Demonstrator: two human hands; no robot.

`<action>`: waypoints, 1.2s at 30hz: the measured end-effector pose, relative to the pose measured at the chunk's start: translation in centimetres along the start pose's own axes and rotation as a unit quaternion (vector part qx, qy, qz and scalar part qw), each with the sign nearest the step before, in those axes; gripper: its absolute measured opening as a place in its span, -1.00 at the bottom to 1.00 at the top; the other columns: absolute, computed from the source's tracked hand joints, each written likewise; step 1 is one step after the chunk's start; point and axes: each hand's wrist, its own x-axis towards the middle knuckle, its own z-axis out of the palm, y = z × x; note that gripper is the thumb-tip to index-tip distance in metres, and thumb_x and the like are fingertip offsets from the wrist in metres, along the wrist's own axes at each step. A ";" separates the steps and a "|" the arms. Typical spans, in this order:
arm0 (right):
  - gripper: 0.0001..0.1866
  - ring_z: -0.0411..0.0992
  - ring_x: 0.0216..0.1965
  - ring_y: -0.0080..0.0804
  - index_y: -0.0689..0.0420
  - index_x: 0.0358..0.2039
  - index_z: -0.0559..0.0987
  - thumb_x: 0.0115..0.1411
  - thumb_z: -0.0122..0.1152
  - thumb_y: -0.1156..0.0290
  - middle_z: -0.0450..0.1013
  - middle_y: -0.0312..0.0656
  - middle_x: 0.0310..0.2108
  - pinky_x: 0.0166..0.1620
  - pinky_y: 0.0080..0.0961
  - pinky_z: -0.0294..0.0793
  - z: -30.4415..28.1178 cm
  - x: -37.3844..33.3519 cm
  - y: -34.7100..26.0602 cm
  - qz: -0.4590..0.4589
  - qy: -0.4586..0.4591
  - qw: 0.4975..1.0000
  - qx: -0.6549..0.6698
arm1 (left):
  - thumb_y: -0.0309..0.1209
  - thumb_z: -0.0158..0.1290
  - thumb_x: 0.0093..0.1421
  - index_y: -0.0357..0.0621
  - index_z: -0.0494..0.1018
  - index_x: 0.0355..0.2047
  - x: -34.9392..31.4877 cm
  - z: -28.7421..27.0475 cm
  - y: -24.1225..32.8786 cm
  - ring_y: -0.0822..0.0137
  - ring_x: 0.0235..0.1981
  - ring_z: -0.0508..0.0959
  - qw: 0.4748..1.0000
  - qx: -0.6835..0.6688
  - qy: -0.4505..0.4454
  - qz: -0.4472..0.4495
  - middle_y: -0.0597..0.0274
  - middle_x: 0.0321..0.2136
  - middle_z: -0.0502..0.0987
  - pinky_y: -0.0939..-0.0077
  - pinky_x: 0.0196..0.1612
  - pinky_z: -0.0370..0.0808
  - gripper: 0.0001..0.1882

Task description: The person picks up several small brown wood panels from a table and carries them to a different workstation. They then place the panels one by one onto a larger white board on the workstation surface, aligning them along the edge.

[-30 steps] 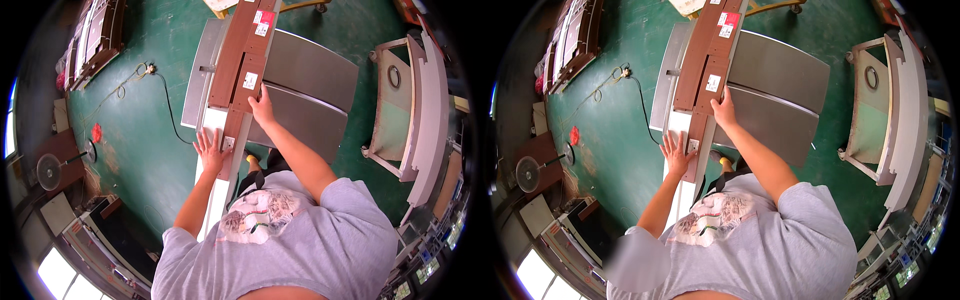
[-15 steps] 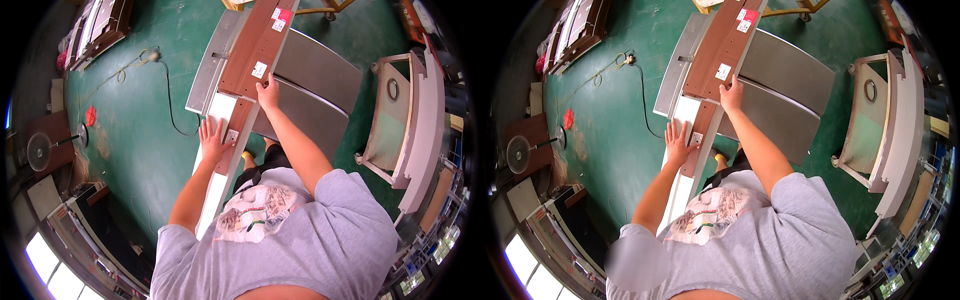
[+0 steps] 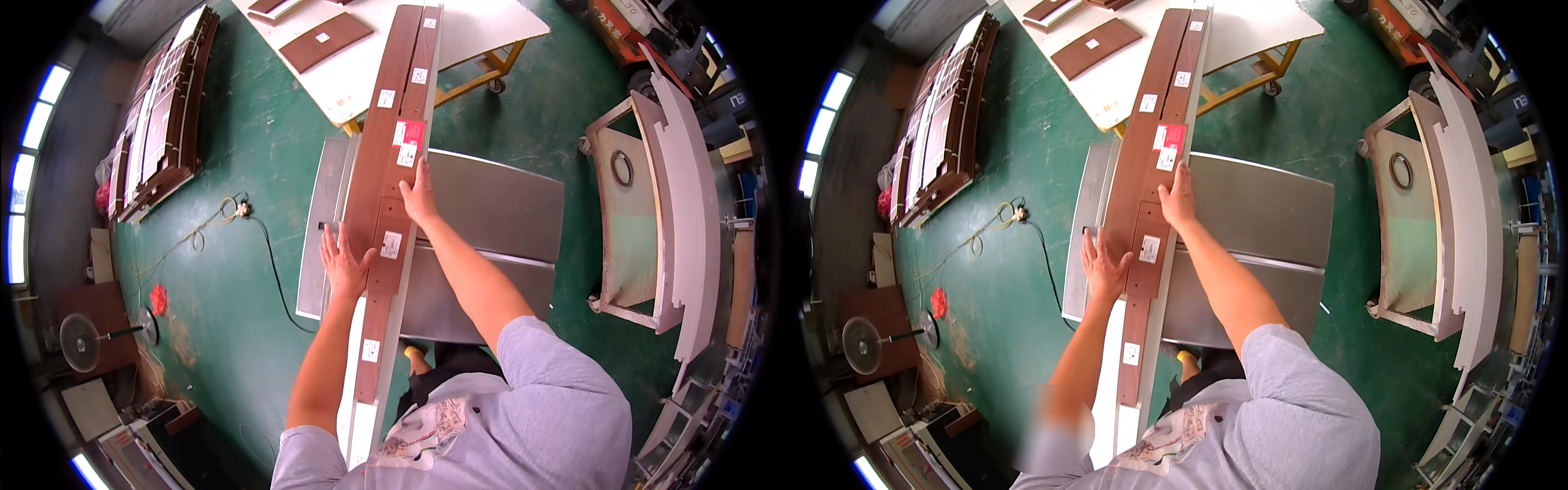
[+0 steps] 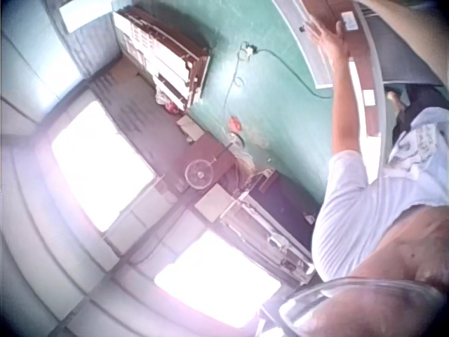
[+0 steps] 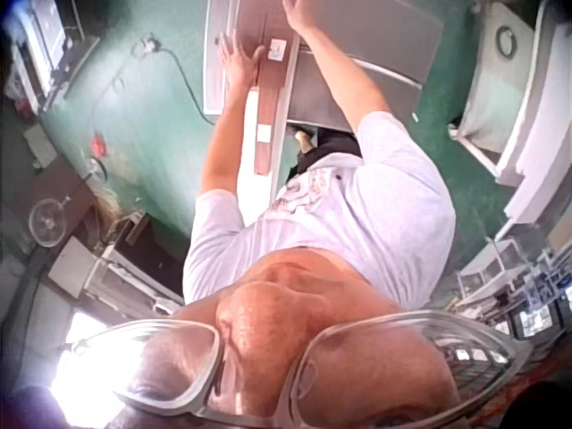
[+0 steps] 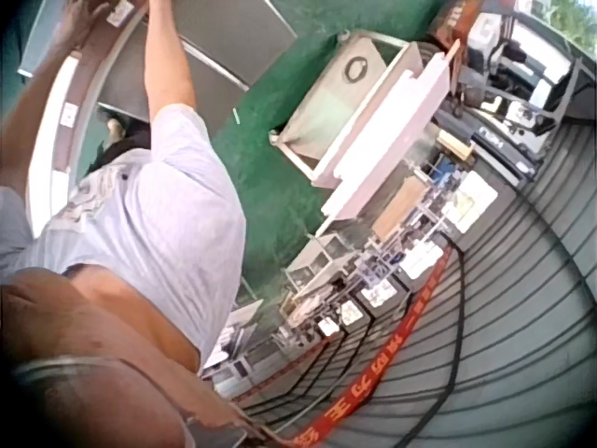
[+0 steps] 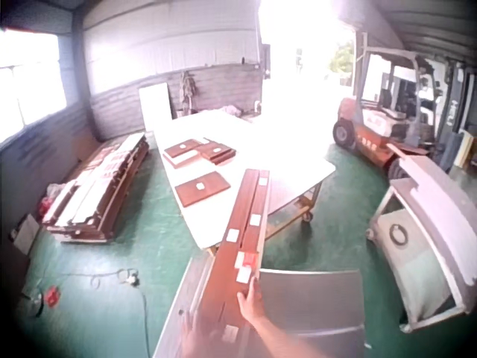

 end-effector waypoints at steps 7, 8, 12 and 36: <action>-0.11 -0.10 0.47 0.08 0.28 0.43 -0.02 0.26 0.23 0.25 -0.07 0.15 0.46 0.45 -0.20 -0.01 -3.0 11.1 3.0 -0.058 0.106 0.993 -0.017 | 0.04 0.18 0.19 0.05 0.07 0.43 3.2 3.3 2.6 -0.17 0.40 0.07 0.996 0.080 -0.049 0.004 -0.12 0.44 -0.05 -0.01 0.41 0.02 -0.10; -0.13 -0.09 0.47 0.06 0.27 0.43 0.00 0.26 0.23 0.25 -0.05 0.13 0.45 0.45 -0.21 0.01 -3.1 13.3 2.5 -0.041 0.090 0.995 0.001 | 0.01 0.20 0.18 0.04 0.12 0.41 3.0 3.4 2.3 -0.20 0.38 0.10 0.996 0.068 -0.044 0.021 -0.12 0.44 -0.05 -0.02 0.39 0.07 -0.12; -0.17 -0.05 0.46 0.01 0.25 0.42 0.05 0.27 0.22 0.25 0.04 0.07 0.43 0.44 -0.23 0.06 -1.7 16.0 2.6 -0.031 0.058 0.996 -0.058 | 0.02 0.23 0.15 0.05 0.19 0.37 2.6 2.9 2.3 -0.19 0.36 0.14 0.996 0.058 -0.053 0.044 -0.14 0.42 0.01 -0.02 0.36 0.15 -0.15; -0.11 -0.03 0.45 0.06 0.36 0.41 0.01 0.26 0.20 0.15 -0.04 0.22 0.44 0.46 -0.25 -0.02 -0.4 32.6 5.2 -0.056 0.075 0.995 -0.036 | -0.14 0.36 0.00 -0.02 0.27 0.32 4.0 2.7 1.9 -0.27 0.30 0.19 0.997 0.038 -0.055 0.038 -0.17 0.40 0.03 -0.06 0.31 0.24 -0.11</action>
